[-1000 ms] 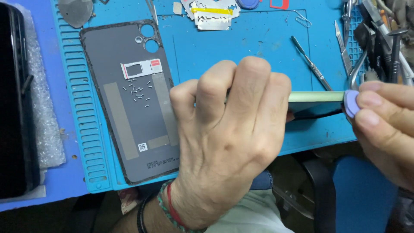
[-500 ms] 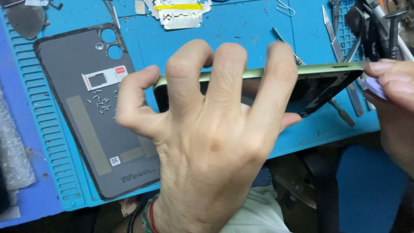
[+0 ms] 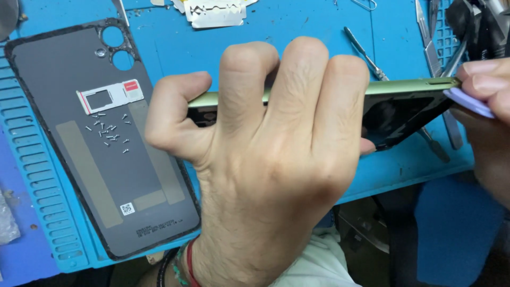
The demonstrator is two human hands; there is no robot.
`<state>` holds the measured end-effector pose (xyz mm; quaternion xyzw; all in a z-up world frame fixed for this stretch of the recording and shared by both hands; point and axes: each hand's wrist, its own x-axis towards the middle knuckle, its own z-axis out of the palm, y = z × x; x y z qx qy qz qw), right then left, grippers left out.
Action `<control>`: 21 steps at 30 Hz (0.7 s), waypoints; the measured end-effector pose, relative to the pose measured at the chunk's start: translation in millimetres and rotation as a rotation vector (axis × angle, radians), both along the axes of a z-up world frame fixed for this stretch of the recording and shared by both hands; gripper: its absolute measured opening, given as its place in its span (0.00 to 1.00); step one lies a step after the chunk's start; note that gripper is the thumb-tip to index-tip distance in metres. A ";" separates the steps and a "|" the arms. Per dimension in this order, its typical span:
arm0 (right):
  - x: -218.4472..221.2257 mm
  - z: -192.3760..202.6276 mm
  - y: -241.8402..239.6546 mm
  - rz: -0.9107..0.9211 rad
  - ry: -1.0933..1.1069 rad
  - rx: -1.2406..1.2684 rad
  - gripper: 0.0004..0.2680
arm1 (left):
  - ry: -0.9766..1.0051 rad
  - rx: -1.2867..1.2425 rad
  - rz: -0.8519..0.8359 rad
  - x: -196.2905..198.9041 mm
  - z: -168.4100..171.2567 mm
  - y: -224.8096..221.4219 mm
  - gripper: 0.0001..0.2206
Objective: Disassembling a smartphone using a screwdriver and prying tools on a repair bench to replace components.
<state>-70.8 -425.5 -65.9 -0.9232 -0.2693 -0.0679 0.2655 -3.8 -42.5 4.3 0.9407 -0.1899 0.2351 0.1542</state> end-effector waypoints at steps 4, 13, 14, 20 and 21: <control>19.2 -26.3 -13.8 -0.186 0.150 -0.027 0.12 | -0.011 -0.008 0.013 -1.5 -0.7 -1.7 0.16; 61.8 85.8 140.0 -0.435 0.293 -0.135 0.09 | -0.090 -0.008 -0.007 -9.2 -2.5 -3.0 0.13; 66.3 91.1 146.5 -0.358 0.250 -0.091 0.09 | -0.124 -0.009 -0.006 -12.0 -3.1 -2.4 0.12; 88.8 99.3 152.6 -0.153 0.102 -0.027 0.05 | -0.187 0.028 -0.038 -22.7 -4.3 2.7 0.11; 91.9 99.0 153.0 -0.086 0.069 -0.022 0.03 | -0.183 0.030 -0.041 -23.0 -4.3 3.6 0.10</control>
